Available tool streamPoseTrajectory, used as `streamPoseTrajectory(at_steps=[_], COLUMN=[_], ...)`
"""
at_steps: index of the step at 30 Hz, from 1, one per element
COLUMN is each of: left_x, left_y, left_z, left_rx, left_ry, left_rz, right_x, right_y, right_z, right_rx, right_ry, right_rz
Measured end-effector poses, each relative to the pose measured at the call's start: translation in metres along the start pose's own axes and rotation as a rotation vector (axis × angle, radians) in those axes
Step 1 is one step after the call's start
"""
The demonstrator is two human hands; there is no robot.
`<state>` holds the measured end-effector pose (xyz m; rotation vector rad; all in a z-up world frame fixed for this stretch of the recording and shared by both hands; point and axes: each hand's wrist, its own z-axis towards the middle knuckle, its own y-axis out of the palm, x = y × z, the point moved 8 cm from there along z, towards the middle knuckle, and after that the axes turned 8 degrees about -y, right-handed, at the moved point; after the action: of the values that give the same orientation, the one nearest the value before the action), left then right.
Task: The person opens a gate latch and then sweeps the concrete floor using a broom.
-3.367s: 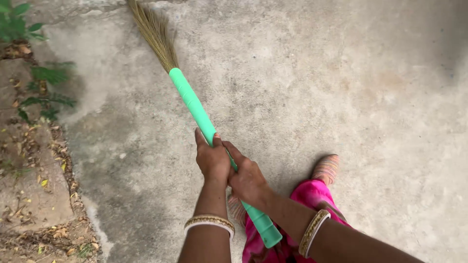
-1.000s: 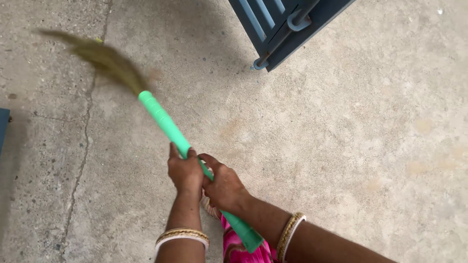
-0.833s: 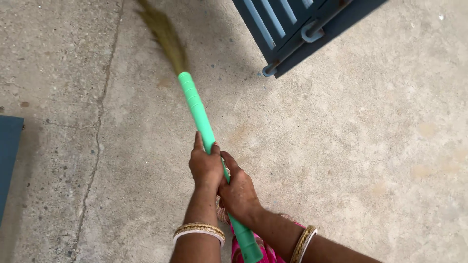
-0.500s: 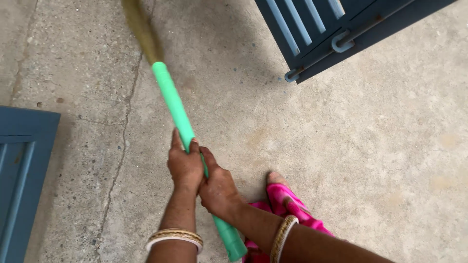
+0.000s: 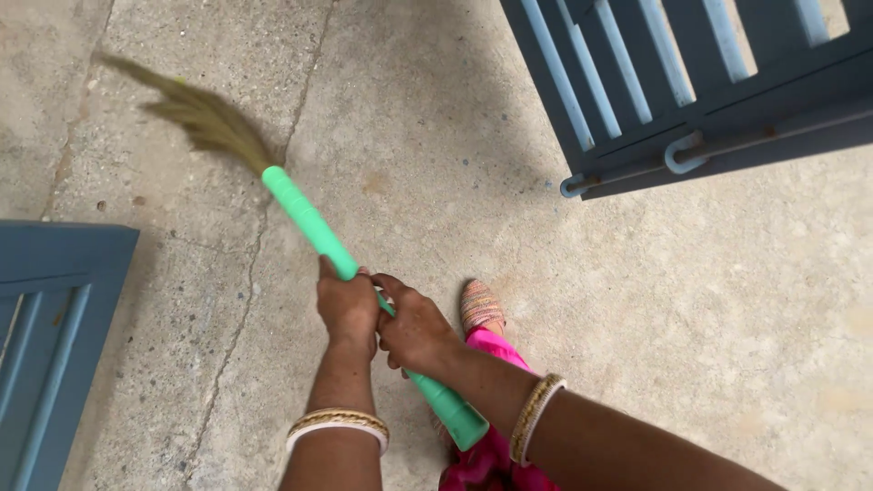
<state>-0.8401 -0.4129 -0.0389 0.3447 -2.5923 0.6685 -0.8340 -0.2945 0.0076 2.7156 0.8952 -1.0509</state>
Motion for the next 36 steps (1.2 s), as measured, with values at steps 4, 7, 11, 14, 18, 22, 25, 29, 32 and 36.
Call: streamPoseTrajectory(at_steps=[4, 7, 11, 14, 18, 22, 25, 29, 32, 36], left_x=[0.04, 0.053, 0.084, 0.115, 0.116, 0.115, 0.127, 0.13, 0.147, 0.171], left_y=[0.064, 0.103, 0.101, 0.076, 0.032, -0.003, -0.011, 0.03, 0.079, 0.125], left_z=[-0.009, 0.002, -0.018, -0.033, -0.016, 0.029, 0.037, 0.068, 0.084, 0.061], left_rx=[-0.114, -0.167, -0.163, -0.127, -0.001, 0.127, 0.168, 0.107, 0.028, -0.169], left_ry=[-0.027, 0.083, 0.26, 0.216, 0.017, 0.035, -0.039, -0.02, 0.167, 0.223], left_rz=[0.15, 0.308, 0.323, 0.27, 0.166, 0.015, -0.123, -0.065, 0.188, 0.338], right_x=[-0.002, -0.005, -0.014, -0.042, -0.073, -0.114, -0.117, -0.105, -0.101, -0.088], right_y=[-0.049, -0.079, -0.089, -0.086, -0.064, -0.052, -0.048, -0.074, -0.108, -0.131], right_z=[-0.002, 0.004, 0.004, 0.008, 0.033, 0.064, 0.088, 0.106, 0.094, 0.081], right_rx=[0.125, 0.263, 0.306, 0.27, 0.135, -0.045, -0.201, -0.104, 0.044, 0.256], right_ry=[0.057, -0.001, 0.01, -0.073, -0.25, -0.254, -0.117, -0.199, -0.108, -0.002], right_rz=[0.126, 0.155, 0.14, 0.083, 0.016, -0.099, -0.137, -0.104, 0.068, 0.163])
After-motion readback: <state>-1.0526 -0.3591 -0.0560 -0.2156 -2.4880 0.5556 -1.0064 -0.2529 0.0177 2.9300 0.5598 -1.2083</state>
